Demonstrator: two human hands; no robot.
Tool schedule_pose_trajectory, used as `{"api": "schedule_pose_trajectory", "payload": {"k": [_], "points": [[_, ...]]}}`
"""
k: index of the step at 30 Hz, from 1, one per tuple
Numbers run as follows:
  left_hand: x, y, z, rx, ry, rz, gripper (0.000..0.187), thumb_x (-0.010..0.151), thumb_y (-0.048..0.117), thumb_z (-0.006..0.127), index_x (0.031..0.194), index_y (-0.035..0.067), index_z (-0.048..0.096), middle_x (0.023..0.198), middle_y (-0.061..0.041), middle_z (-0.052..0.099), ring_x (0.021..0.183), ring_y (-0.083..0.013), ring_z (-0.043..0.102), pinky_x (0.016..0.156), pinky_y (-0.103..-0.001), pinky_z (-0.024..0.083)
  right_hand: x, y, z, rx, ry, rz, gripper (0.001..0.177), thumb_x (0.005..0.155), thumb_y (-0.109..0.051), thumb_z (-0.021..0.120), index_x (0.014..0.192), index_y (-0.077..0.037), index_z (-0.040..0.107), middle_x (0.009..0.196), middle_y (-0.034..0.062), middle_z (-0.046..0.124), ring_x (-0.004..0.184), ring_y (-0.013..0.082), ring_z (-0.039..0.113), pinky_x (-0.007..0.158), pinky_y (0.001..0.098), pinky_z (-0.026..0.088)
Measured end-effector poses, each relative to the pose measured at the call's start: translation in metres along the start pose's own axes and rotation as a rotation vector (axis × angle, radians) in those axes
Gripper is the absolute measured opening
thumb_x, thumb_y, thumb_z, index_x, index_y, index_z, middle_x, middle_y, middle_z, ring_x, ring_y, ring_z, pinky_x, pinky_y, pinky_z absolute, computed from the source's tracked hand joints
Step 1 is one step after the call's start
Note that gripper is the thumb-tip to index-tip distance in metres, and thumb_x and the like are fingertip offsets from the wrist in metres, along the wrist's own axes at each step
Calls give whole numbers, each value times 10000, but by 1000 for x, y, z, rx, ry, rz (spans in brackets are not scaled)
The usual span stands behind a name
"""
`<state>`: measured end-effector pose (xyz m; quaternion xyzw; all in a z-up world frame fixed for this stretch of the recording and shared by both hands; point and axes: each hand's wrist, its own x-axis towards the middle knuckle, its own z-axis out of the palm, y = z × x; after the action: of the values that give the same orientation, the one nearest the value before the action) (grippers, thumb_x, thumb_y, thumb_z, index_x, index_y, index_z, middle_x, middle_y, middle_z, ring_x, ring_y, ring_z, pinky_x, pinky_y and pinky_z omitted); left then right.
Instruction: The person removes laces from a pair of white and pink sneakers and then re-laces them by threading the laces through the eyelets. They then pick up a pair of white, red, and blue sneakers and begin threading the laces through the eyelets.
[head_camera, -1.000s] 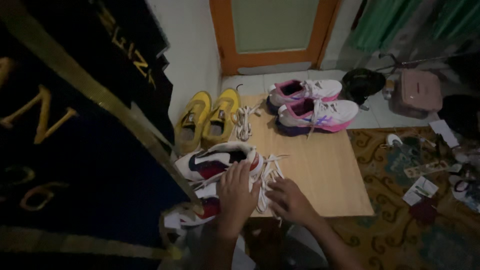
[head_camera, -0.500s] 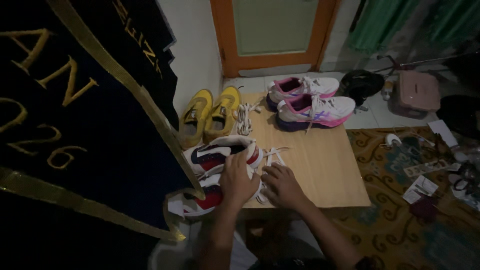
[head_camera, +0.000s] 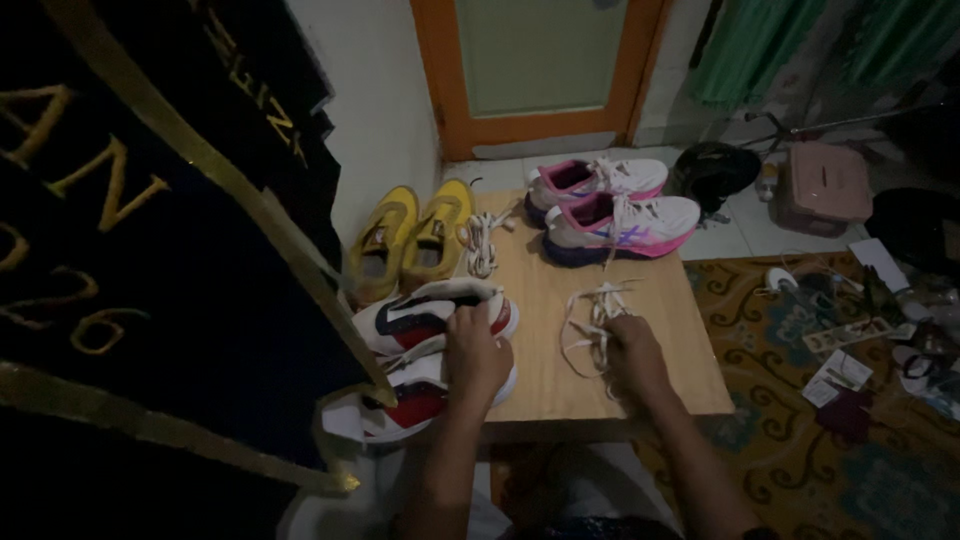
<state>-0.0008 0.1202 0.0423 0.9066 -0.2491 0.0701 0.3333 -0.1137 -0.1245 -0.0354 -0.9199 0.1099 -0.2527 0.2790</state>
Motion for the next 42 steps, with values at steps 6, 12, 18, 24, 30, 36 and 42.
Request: {"api": "schedule_pose_trajectory", "payload": {"k": [6, 12, 18, 24, 30, 36, 42], "points": [[3, 12, 5, -46, 132, 57, 343, 753, 1, 657, 1094, -29, 647, 1085, -247, 589, 1085, -459, 522, 940, -534, 438, -7, 17, 1, 95, 79, 12, 200, 808, 22, 630, 990, -34, 691, 978, 172, 665, 984, 388, 617, 866, 466, 503], [-13, 41, 6, -62, -32, 8, 210, 812, 18, 634, 1018, 7, 672, 1022, -225, 615, 1049, -444, 560, 914, -533, 440, -10, 19, 5, 111, 120, 25, 195, 820, -1, 647, 1011, -22, 679, 992, 184, 657, 994, 389, 625, 858, 462, 509], [-21, 89, 37, -94, -132, 189, 286, 801, 38, 641, 1072, -47, 615, 1082, -248, 577, 1067, -441, 529, 938, -536, 414, -11, 21, 4, 77, 169, 65, 229, 810, 1, 652, 1033, -31, 687, 1012, 182, 664, 1012, 383, 630, 878, 457, 512], [-44, 99, 23, -106, 107, 326, 614, 760, 143, 705, 1310, -75, 542, 1258, -242, 573, 1153, -425, 527, 982, -497, 416, -13, 19, 0, 104, 130, 127, 297, 790, -54, 656, 1082, -53, 710, 1017, 169, 664, 1006, 363, 635, 884, 438, 518], [-70, 84, 2, -33, -143, 105, 442, 892, 379, 762, 1048, -14, 633, 986, -197, 625, 1028, -369, 562, 964, -509, 397, -4, -3, -21, 229, 199, -130, 438, 834, -59, 600, 1270, -66, 632, 1308, 156, 631, 1259, 377, 563, 1072, 489, 425], [-71, 77, 12, -78, -105, 174, 277, 885, 256, 730, 974, 1, 664, 911, -167, 663, 958, -337, 620, 1005, -536, 344, 16, -65, -27, 63, -40, -401, 512, 794, -80, 605, 1306, -74, 623, 1370, 145, 626, 1386, 377, 464, 1151, 566, 243], [-74, 81, -5, -107, -305, 121, 229, 873, 232, 715, 925, 14, 669, 863, -160, 659, 932, -344, 637, 1069, -586, 284, 29, -99, -51, -97, -284, -226, 246, 896, -190, 646, 1127, -162, 726, 1034, 23, 712, 1139, 233, 600, 1204, 574, 183]]}}
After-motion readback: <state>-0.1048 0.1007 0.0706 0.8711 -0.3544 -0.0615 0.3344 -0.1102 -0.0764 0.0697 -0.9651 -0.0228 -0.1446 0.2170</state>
